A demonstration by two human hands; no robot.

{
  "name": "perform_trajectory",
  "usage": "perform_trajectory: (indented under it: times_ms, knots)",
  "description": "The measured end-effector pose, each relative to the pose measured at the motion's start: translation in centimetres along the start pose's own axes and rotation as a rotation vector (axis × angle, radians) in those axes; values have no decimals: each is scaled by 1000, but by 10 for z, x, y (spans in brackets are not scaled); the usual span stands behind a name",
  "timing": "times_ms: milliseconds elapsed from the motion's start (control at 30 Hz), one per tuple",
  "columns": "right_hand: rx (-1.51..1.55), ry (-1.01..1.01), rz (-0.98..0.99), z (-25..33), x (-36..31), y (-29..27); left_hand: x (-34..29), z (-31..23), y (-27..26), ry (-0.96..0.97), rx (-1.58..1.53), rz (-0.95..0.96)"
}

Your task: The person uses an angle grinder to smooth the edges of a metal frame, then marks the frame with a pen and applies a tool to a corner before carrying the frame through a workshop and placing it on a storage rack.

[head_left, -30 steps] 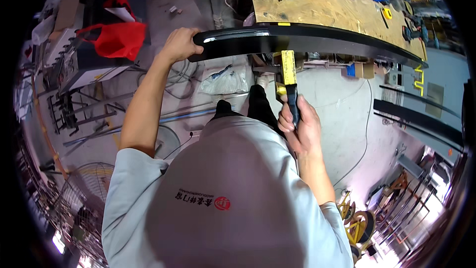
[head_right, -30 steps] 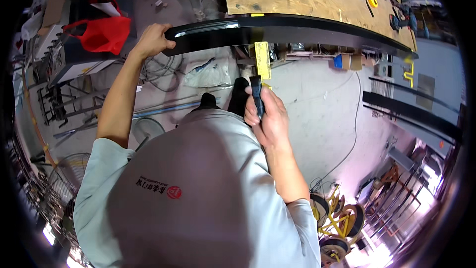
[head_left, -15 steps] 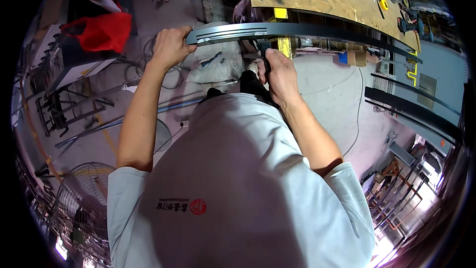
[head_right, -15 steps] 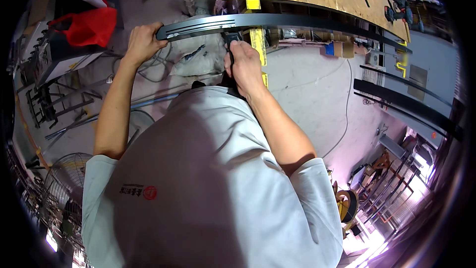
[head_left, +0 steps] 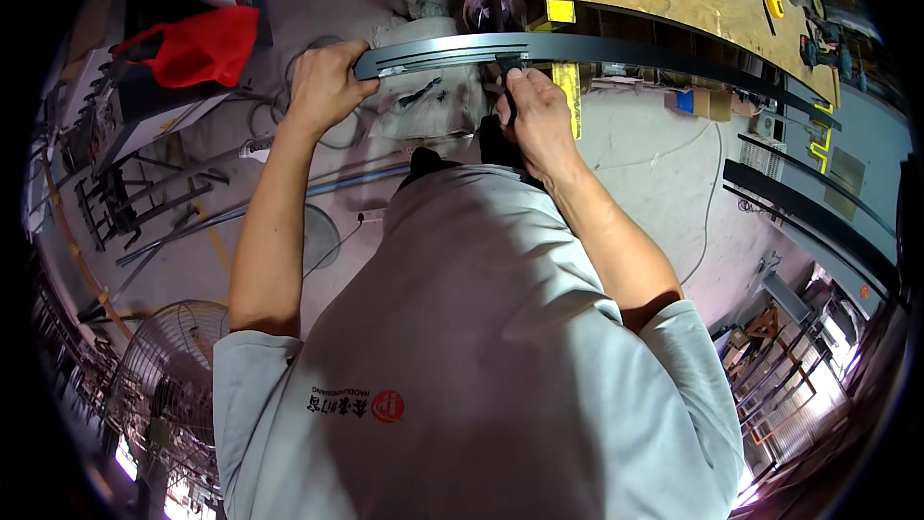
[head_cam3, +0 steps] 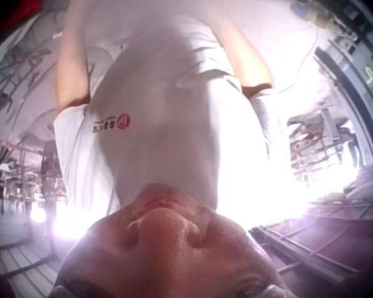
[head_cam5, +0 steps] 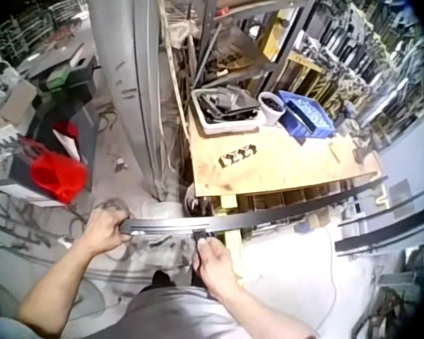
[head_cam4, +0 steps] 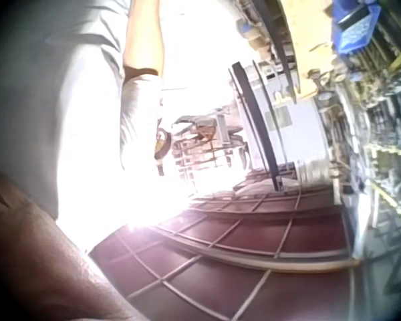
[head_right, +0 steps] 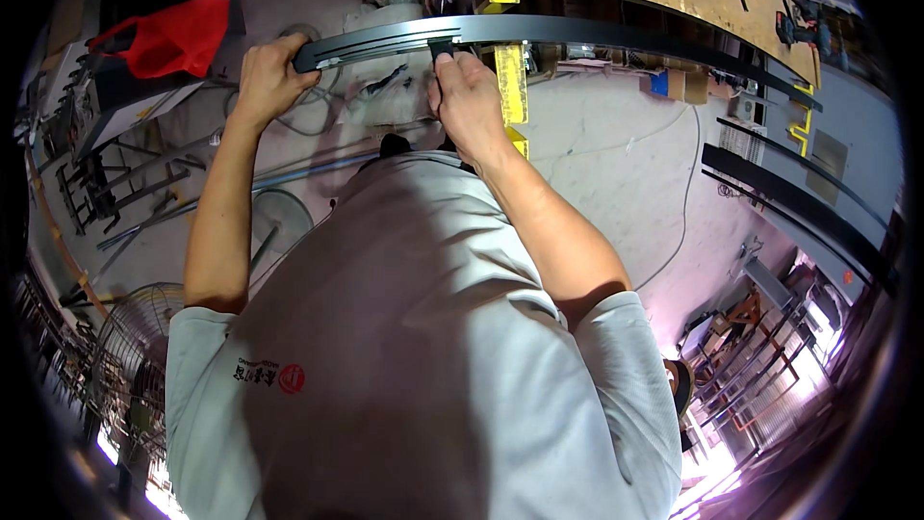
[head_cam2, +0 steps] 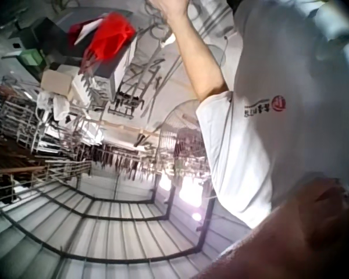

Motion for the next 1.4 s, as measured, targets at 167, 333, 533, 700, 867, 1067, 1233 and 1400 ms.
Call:
perform_trajectory:
  times_ms: [167, 333, 533, 700, 867, 1067, 1233, 1400]
  knots:
    - [-58, 39, 15, 7, 7, 3, -1, -2, -1, 16, -16, -37]
    - [-102, 162, 14, 15, 12, 1, -1, 0, 1, -6, -15, -14]
    - [-78, 184, -7, 18, 3, 0, 0, 4, 2, 6, -2, 6]
    - [-74, 108, -21, 18, 6, 0, -1, 6, 4, -31, -14, 26]
    - [-109, 136, -4, 18, 14, -1, -1, 4, 3, -25, -6, 23]
    - [-87, 189, 13, 25, 9, -3, -1, 2, 2, -32, 24, 31]
    - [-132, 188, -5, 31, 11, -6, -1, 2, 2, -36, 7, 35]
    - [-7, 177, 0, 25, 13, -6, -1, 2, 3, -43, 4, 42]
Point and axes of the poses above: each hand's wrist, its own x-axis towards the middle knuckle, its own y-axis out of the palm, z = x × y, the point moved 2 cm from there along x, towards the middle knuckle, and after that the axes turned 12 degrees about -y, right-handed, at the moved point
